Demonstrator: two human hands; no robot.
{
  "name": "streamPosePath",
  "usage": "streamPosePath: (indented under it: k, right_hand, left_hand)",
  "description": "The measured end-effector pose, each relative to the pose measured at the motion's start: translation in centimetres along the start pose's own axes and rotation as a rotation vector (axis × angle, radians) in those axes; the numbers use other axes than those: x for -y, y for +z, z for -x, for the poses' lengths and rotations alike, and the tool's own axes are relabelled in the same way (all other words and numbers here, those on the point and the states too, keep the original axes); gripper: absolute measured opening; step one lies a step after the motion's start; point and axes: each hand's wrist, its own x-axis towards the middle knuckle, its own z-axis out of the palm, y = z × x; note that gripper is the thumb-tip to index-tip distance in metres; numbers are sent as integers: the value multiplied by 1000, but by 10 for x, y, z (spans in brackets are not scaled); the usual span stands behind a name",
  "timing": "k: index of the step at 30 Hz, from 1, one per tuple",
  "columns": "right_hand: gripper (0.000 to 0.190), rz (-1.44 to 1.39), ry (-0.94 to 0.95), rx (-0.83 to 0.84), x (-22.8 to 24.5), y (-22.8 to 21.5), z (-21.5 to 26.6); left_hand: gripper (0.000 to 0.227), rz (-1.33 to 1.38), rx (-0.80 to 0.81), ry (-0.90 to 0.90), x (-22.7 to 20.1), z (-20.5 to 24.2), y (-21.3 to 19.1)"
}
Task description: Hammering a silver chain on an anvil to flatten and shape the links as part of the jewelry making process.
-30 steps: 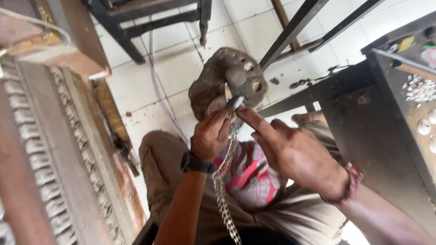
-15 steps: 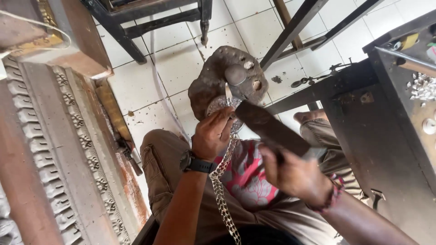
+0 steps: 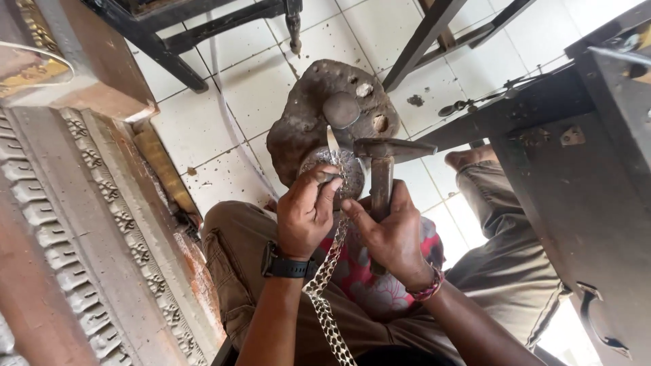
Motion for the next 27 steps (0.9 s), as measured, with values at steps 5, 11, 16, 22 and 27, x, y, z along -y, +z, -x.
streamPosePath:
  k: [5,11,16,22,27]
  right_hand:
    - [34,-49,-17,-43,-3,10,-1]
    - [32,-74,56,34,11,6,-7]
    - [35,-16,78,100,24,-3,-16]
    - [35,-48,111,160,25,-10,-18]
    - [36,-78,142,154,40,-27,-15]
  left_hand:
    - [15,321,-109,-293,1,2,1]
    - [18,281,-313,-278,28,24,-9]
    - [21,-1,-97,-152,12,23,-9]
    - [39,-297,76,-10,15,27,-1]
    - [57,-205,20,-13,15,23,2]
